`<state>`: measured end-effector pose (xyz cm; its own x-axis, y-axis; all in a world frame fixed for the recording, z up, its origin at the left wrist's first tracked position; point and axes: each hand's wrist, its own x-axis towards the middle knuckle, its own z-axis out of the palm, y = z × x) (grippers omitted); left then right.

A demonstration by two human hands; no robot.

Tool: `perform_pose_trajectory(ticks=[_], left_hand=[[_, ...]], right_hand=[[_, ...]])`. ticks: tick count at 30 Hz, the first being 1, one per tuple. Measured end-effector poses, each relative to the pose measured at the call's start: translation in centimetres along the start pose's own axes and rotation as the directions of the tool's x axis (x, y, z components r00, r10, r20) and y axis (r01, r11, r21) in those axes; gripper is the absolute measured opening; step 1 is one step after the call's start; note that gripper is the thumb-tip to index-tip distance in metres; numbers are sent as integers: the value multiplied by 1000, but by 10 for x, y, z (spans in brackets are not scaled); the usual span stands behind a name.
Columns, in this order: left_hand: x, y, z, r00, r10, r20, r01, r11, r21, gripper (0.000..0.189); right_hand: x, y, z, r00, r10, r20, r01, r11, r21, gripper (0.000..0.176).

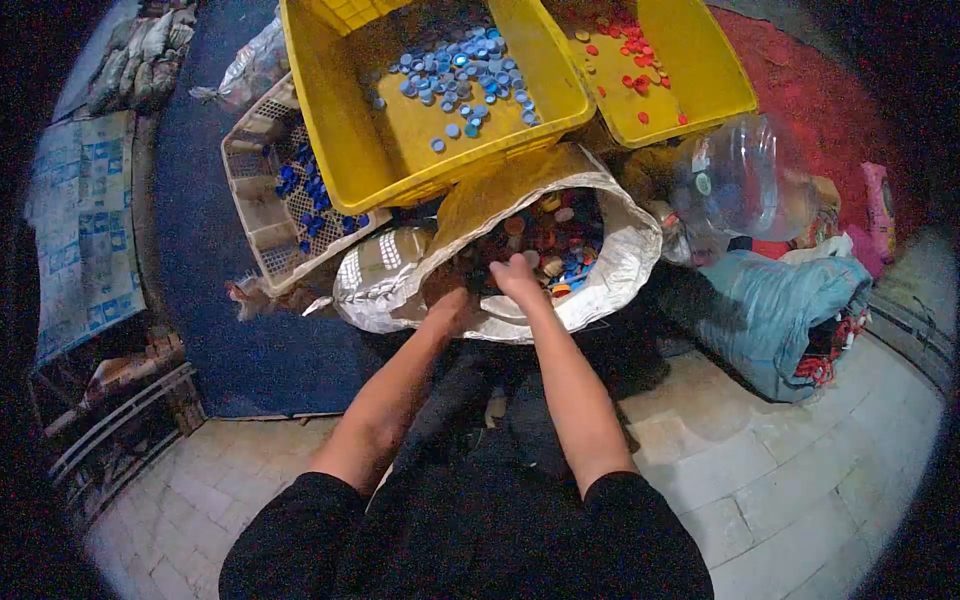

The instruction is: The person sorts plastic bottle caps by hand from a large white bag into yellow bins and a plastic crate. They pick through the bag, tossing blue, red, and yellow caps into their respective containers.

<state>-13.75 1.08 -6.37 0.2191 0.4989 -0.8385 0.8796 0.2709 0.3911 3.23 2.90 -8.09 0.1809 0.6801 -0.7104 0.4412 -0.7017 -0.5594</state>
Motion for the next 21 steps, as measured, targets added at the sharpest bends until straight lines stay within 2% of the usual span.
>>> perform_pose_trajectory(ticks=[1, 3, 4, 5, 7, 8, 10, 11, 13, 14, 16, 17, 19, 20, 21], left_hand=[[-1, -2, 2, 999, 22, -26, -21, 1000, 20, 46], [-2, -8, 9, 995, 65, -69, -61, 996, 64, 46], [-4, -10, 16, 984, 58, -169, -57, 998, 13, 42], [-2, -13, 18, 984, 55, -168, -52, 998, 19, 42], [-2, -10, 14, 990, 48, -132, -56, 997, -61, 43], [-2, -8, 12, 990, 47, -133, -54, 997, -56, 43], [-9, 4, 5, 989, 0, -147, -2, 1000, -13, 44], [-8, 1, 8, 989, -1, -149, -2, 1000, -18, 44], [-8, -1, 9, 941, 126, -315, -124, 992, 26, 43], [-9, -1, 10, 938, 126, -323, -125, 992, 25, 43], [-36, 29, -9, 905, -118, -409, 92, 992, -84, 44], [-48, 35, -16, 904, -117, -411, 91, 992, -82, 44], [-70, 40, -26, 885, -7, -465, -83, 982, -172, 38], [-80, 43, -27, 881, -1, -473, -90, 981, -170, 38], [-91, 45, -27, 905, -23, -425, -186, 877, -442, 30]], right_hand=[[-2, -17, -4, 1000, -2, 2, 2, 1000, 7, 47], [5, -33, -5, 960, -44, 277, 148, 919, -366, 50], [13, -29, 5, 941, -124, 314, 273, 829, -488, 42], [15, -25, 14, 940, -125, 316, 272, 833, -481, 42], [19, -22, 27, 922, -382, 62, 374, 840, -394, 32], [21, -21, 32, 922, -382, 61, 375, 841, -389, 32], [20, -24, 33, 933, -349, 90, 336, 751, -569, 26], [18, -26, 32, 931, -352, 93, 339, 747, -572, 26], [19, -27, 32, 956, -275, 99, 279, 756, -592, 28], [18, -27, 32, 954, -283, 99, 285, 753, -594, 28], [18, -27, 27, 903, -427, -34, 352, 786, -508, 30], [16, -28, 22, 903, -428, -36, 353, 786, -507, 30], [12, -32, 7, 889, -458, 22, 426, 807, -410, 37], [8, -34, -3, 884, -467, 16, 431, 803, -412, 37], [1, -32, -14, 932, -363, 14, 340, 857, -386, 34]])
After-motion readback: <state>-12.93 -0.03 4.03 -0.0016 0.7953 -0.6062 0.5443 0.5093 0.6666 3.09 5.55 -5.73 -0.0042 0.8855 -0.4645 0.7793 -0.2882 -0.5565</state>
